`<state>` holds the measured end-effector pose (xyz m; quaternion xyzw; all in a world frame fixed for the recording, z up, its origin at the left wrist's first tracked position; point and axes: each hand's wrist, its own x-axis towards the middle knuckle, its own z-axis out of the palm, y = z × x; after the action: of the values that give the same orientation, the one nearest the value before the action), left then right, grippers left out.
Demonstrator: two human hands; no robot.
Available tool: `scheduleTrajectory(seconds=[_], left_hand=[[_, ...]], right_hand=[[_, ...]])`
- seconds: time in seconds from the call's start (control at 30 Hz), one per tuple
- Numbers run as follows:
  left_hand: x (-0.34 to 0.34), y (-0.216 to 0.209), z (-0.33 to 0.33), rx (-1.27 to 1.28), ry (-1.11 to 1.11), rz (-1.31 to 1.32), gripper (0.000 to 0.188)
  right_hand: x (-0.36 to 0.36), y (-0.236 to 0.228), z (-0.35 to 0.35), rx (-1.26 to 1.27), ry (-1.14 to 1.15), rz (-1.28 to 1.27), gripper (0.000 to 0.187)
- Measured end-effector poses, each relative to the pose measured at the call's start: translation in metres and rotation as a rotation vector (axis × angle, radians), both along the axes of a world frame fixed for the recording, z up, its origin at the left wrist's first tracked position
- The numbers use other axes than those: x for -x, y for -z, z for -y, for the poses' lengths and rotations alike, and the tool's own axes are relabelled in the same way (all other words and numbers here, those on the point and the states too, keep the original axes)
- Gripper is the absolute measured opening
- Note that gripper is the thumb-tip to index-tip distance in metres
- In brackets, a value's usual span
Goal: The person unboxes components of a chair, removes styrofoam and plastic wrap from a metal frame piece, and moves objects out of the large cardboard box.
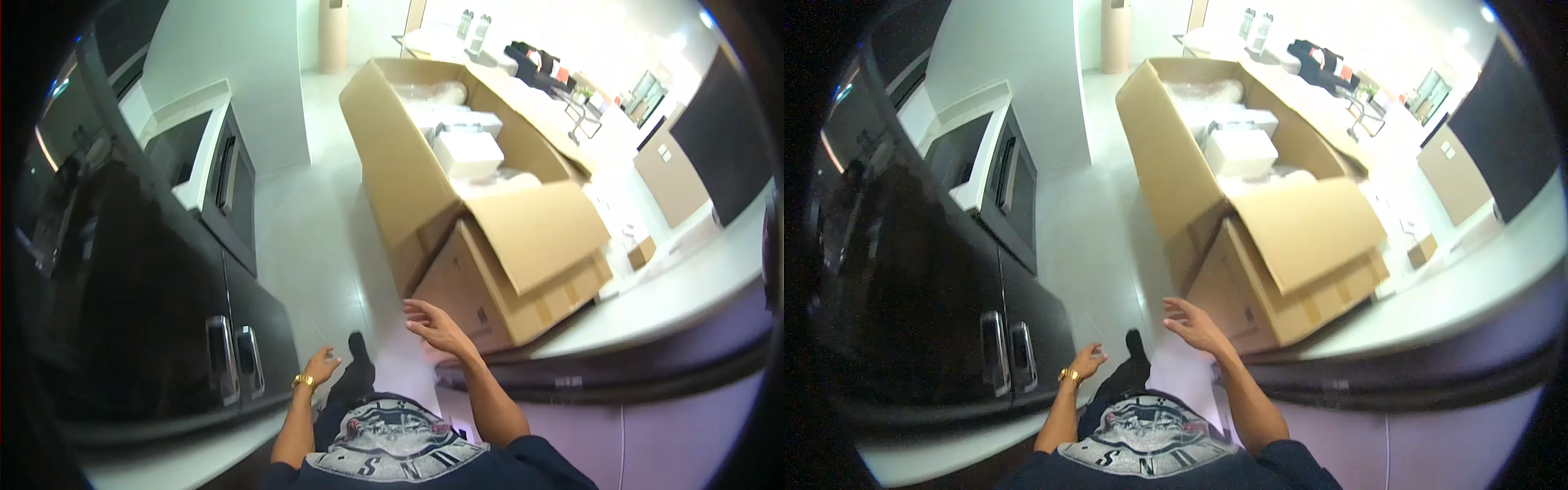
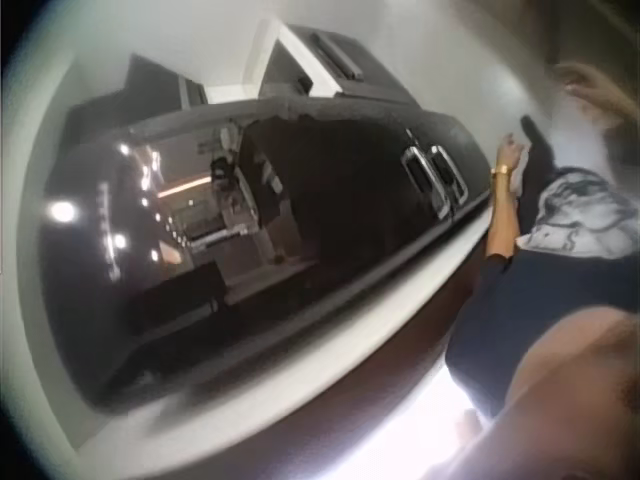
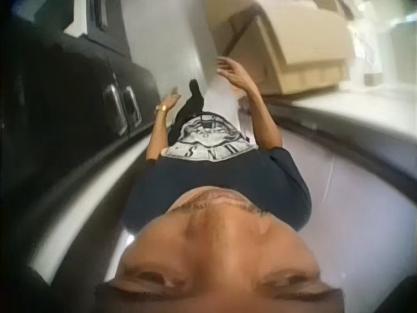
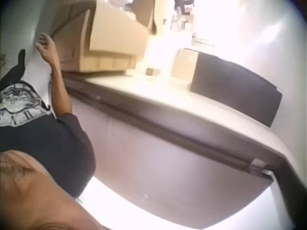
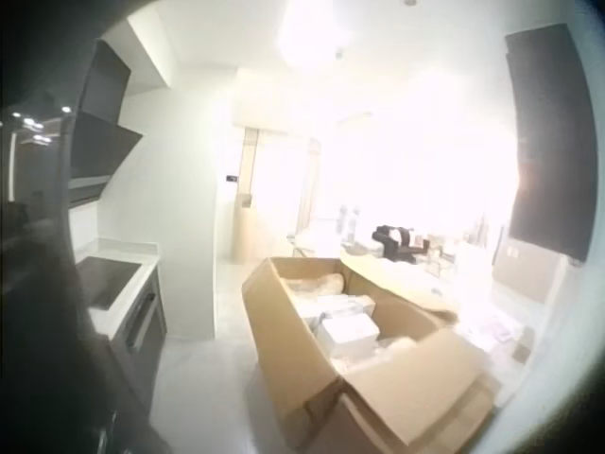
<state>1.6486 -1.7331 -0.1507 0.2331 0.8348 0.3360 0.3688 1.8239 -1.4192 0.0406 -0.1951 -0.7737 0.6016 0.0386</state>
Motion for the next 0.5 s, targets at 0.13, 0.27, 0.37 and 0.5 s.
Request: scheduleTrajectory(seconds=[0.13, 0.27, 0.37, 0.5], left_hand=[[0.099, -0.018, -0.059, 0.067, 0.021, 0.002, 0.064], [0.192, -0.058, -0.13, 0.019, 0.145, -0.028, 0.063], [0.259, -0.097, -0.19, -0.026, 0.252, -0.099, 0.063], [0.332, -0.136, -0.274, -0.154, 0.345, -0.095, 0.061]], right_hand=[[0.076, -0.04, -0.076, -0.106, 0.186, -0.053, 0.051], [0.159, -0.065, -0.144, -0.282, 0.301, -0.07, 0.052], [0.213, -0.054, -0.176, -0.249, 0.308, -0.047, 0.057], [0.267, 0.008, -0.217, -0.171, 0.135, 0.197, 0.072]])
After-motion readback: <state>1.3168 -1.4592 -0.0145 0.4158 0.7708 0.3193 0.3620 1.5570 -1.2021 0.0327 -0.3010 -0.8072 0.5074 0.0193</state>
